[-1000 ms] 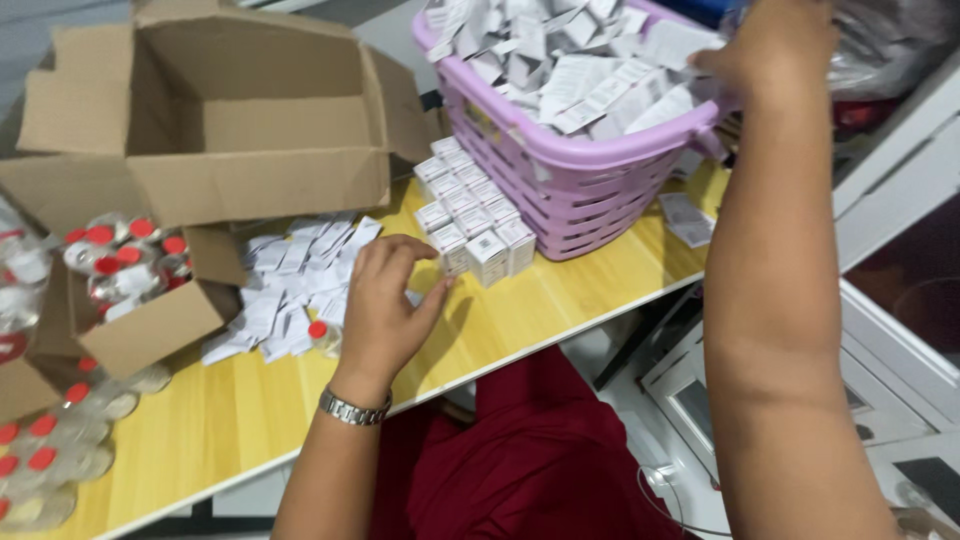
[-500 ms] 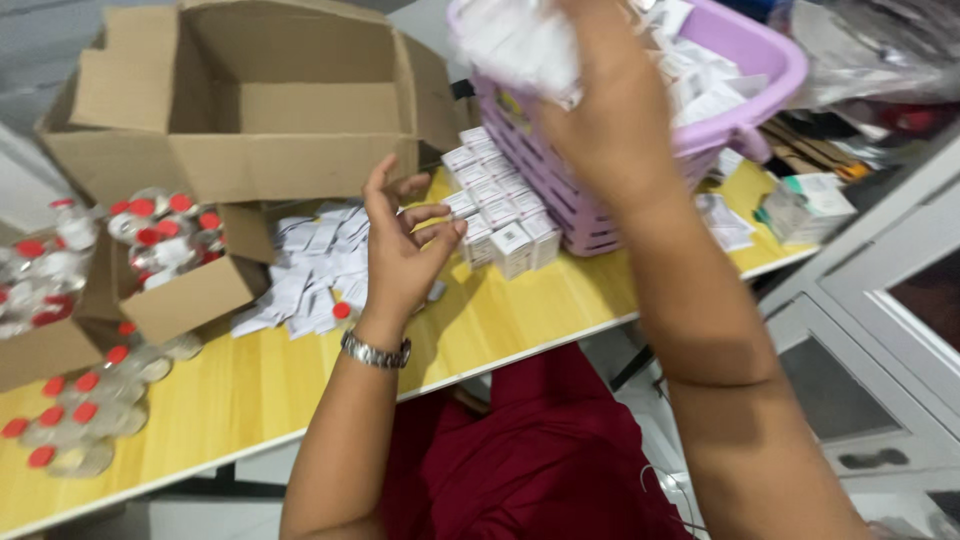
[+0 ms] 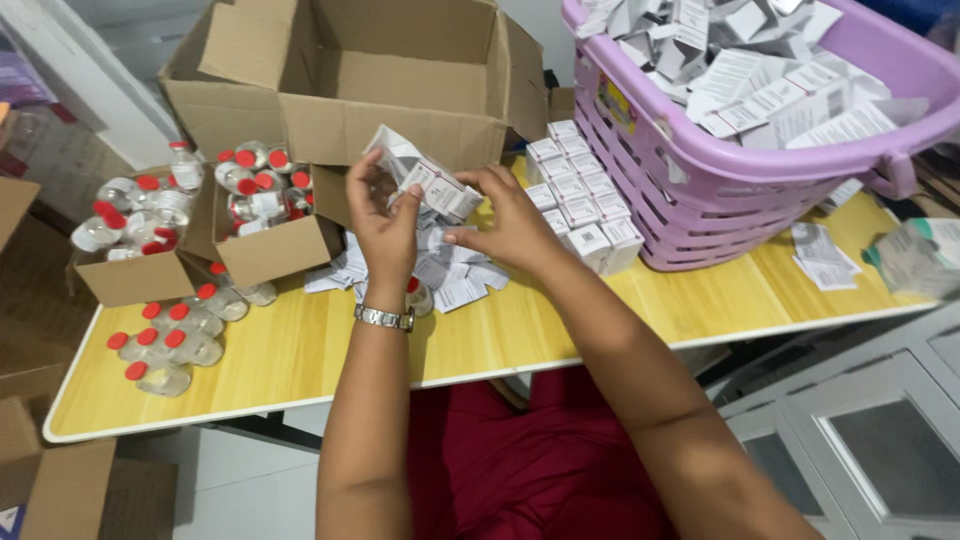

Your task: The person places small bottles with red caps into white boxes, folds the box flaps, and stacks the completed boxes on the table. The person repeats this process with multiple bottles and boxes.

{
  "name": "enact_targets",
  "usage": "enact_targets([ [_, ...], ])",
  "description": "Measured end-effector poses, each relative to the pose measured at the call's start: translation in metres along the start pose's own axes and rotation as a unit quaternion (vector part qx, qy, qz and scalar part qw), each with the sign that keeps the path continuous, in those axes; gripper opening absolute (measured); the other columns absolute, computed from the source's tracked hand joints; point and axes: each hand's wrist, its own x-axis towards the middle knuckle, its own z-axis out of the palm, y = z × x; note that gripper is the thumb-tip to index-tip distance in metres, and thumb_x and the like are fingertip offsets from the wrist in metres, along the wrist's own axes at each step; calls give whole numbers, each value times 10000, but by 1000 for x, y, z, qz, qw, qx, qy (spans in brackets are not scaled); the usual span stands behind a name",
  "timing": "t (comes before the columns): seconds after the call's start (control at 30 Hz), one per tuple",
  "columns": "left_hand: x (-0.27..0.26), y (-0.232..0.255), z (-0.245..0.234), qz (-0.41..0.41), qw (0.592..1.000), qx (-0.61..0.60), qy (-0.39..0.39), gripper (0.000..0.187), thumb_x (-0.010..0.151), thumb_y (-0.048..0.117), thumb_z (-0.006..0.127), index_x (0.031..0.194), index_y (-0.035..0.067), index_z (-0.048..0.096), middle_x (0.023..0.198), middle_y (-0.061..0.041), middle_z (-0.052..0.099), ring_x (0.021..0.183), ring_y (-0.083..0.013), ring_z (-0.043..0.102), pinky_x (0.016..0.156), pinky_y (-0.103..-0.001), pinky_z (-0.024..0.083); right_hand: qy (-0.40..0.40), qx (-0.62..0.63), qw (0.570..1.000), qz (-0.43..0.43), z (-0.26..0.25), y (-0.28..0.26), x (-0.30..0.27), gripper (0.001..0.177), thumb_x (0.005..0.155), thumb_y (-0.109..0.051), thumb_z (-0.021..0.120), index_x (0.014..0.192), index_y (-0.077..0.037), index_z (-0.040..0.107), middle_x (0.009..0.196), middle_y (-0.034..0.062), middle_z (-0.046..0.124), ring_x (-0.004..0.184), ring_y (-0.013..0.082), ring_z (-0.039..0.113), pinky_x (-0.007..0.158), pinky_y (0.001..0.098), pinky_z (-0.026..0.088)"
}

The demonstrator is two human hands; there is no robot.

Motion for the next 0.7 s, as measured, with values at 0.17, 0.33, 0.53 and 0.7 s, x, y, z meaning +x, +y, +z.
enact_targets([
  [0.17,-12,-4,5,17,998,47,-23,545,947,-40,717,1398,108,449,1380,-97,532,1266,-200,569,1040,-337,529,55,90,994,-15,23,12,-17,725,839,-254,841,1444,-90,475,1452,156,504,1287,310,570,1065,411,490],
  [0.33,-22,19,8,130,953,249,-118,178,874,-27,741,1033,48,717,1384,-164,615,1212,-300,651,1050,-382,523,61,83,992,-77,32,26,-26,445,925,-83,741,1345,-120,600,1509,163,490,1390,334,548,1138,420,499],
  [0.53,-22,46,14,117,941,261,-179,133,877,-18,732,1000,31,713,1376,-173,617,1207,-314,661,1004,-386,557,113,186,968,-128,25,30,-30,295,937,13,640,1211,-97,620,1539,189,475,1410,323,520,1212,430,413],
  [0.7,-24,43,12,63,938,266,-213,162,865,-43,731,999,27,671,1379,-170,629,1119,-282,704,927,-353,592,137,300,939,-93,26,21,-27,231,957,-49,642,1143,-35,505,1232,119,663,1217,270,625,1112,394,476],
])
